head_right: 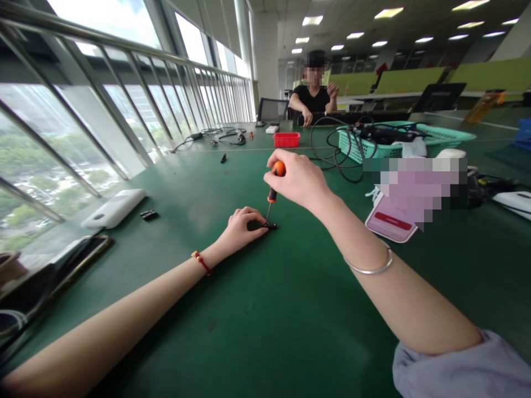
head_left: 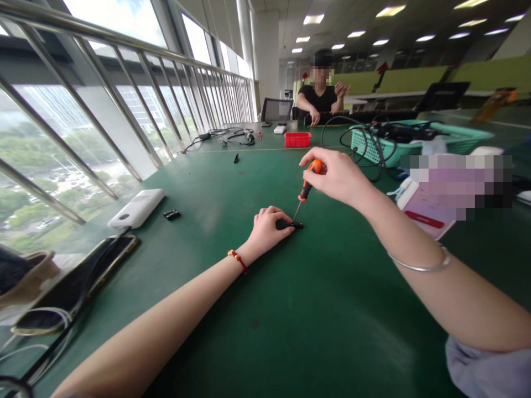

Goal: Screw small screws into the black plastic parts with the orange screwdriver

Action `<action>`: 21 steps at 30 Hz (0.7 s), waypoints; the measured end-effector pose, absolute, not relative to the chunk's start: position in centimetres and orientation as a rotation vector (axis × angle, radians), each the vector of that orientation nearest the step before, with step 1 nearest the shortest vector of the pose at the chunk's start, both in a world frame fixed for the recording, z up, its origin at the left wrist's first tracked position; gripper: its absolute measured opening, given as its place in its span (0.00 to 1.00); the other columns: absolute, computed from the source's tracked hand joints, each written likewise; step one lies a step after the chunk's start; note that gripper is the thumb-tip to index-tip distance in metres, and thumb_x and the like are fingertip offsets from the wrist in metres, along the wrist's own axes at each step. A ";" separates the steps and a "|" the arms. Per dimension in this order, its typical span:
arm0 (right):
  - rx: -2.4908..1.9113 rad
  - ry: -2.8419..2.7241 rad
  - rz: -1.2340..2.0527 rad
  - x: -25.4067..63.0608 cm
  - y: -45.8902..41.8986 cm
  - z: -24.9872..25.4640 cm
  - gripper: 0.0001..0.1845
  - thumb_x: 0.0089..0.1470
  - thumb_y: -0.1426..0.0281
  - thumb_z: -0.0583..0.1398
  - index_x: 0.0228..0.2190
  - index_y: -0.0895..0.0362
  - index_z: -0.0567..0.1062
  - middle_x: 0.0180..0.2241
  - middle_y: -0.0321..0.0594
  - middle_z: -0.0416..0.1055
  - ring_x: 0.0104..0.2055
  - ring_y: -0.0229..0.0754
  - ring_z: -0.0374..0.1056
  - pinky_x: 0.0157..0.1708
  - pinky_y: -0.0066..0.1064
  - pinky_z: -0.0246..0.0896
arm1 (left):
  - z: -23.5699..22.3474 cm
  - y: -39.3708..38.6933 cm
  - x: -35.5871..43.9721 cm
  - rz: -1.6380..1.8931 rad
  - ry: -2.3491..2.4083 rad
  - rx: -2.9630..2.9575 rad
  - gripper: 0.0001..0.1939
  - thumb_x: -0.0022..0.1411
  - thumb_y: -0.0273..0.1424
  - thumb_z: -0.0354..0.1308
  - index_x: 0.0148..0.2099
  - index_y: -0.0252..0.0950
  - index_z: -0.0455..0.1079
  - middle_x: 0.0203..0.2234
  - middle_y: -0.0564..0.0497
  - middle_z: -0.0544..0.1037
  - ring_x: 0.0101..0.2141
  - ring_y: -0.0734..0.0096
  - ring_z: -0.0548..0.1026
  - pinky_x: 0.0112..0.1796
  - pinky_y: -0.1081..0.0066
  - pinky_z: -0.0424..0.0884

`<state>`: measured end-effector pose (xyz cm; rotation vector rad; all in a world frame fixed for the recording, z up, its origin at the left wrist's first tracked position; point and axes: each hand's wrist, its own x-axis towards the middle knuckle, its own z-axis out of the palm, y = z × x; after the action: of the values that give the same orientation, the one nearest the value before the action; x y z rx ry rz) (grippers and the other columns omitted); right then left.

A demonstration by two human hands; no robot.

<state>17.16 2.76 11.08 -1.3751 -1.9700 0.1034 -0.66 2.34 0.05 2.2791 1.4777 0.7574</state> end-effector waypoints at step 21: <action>-1.406 -1.979 0.021 16.8 2.3 11.1 0.17 0.52 0.56 0.55 0.23 0.55 0.74 0.21 0.37 0.68 0.25 0.39 0.61 0.26 0.30 0.49 | 0.2 2.4 -0.7 0.758 1.480 2.270 0.07 0.54 0.35 0.61 0.36 0.40 0.76 0.42 0.50 0.74 0.48 0.57 0.67 0.52 0.54 0.61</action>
<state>16.76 2.29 11.14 -1.4057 -1.9789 0.0214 -0.69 2.40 0.17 2.2703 1.4797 0.7582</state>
